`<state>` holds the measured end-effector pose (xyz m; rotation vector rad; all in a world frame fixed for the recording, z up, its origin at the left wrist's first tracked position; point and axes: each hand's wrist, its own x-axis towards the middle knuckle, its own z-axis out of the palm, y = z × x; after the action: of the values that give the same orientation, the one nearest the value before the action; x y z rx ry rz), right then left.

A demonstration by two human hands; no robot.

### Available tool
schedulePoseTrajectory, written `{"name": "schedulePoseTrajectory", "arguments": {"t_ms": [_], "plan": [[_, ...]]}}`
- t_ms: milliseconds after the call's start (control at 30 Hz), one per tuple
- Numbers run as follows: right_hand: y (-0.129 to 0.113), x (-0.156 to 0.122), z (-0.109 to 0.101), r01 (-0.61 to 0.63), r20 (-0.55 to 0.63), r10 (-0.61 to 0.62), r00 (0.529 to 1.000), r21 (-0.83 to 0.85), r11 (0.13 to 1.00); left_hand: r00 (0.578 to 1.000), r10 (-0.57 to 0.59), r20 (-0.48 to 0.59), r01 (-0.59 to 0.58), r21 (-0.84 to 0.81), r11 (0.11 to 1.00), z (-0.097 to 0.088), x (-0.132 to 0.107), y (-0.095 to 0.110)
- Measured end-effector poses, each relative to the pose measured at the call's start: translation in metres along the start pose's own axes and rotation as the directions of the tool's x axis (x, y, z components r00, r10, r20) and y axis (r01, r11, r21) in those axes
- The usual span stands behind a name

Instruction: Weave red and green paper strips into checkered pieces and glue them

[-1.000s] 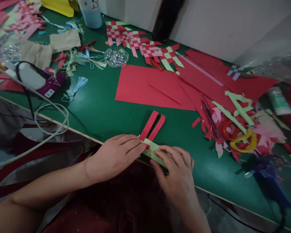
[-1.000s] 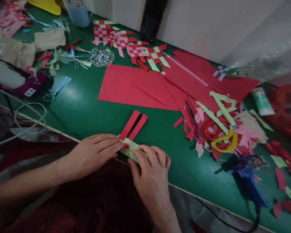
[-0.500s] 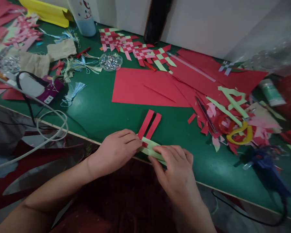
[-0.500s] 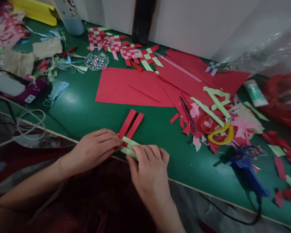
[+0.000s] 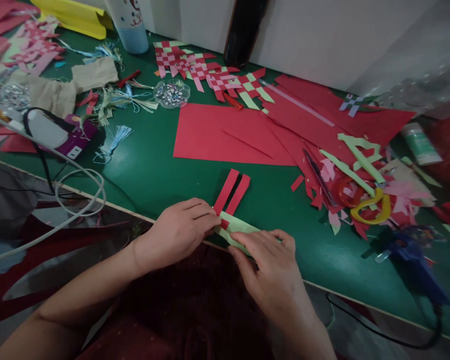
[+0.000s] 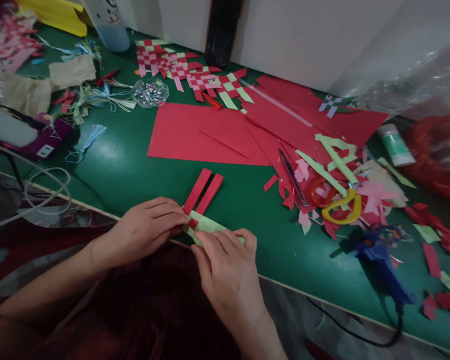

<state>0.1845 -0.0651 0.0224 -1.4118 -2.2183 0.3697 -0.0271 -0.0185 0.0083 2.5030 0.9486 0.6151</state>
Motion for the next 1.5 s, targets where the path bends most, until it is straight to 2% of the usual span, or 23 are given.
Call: {"name": "schedulePoseTrajectory", "arguments": {"t_ms": [167, 367, 600, 867, 1067, 1267, 1500], "plan": [[0.000, 0.001, 0.002, -0.017, -0.022, 0.017, 1.000, -0.003, 1.000, 0.999, -0.013, 0.046, 0.014, -0.028, 1.000, -0.005, 0.000, -0.002], [0.006, -0.001, 0.008, -0.042, -0.004, 0.042, 0.999, -0.080, 0.996, 0.998, -0.010, 0.059, 0.008, 0.038, 0.999, -0.005, 0.003, -0.002], [0.010, 0.001, 0.009, -0.033, 0.010, 0.034, 0.999, -0.126, 0.992, 0.996, 0.020, 0.083, -0.026, 0.074, 0.997, -0.004, 0.003, -0.003], [0.010, 0.001, 0.010, -0.057, 0.009, 0.059, 0.998, -0.142, 0.988, 0.982, 0.091, 0.167, -0.115, 0.142, 0.983, -0.003, 0.001, -0.006], [0.012, 0.002, 0.011, -0.052, 0.016, 0.055, 0.998, -0.145, 0.988, 0.985, 0.132, 0.113, -0.145, 0.124, 0.982, -0.002, 0.000, -0.010], [0.011, 0.002, 0.011, -0.055, 0.025, 0.059, 0.998, -0.148, 0.987, 0.981, 0.179, -0.071, -0.170, 0.116, 0.979, 0.001, -0.009, -0.012], [0.012, 0.001, 0.011, -0.050, 0.018, 0.053, 0.998, -0.145, 0.988, 0.978, 0.204, -0.049, -0.196, 0.140, 0.971, 0.003, -0.015, -0.014]]}}
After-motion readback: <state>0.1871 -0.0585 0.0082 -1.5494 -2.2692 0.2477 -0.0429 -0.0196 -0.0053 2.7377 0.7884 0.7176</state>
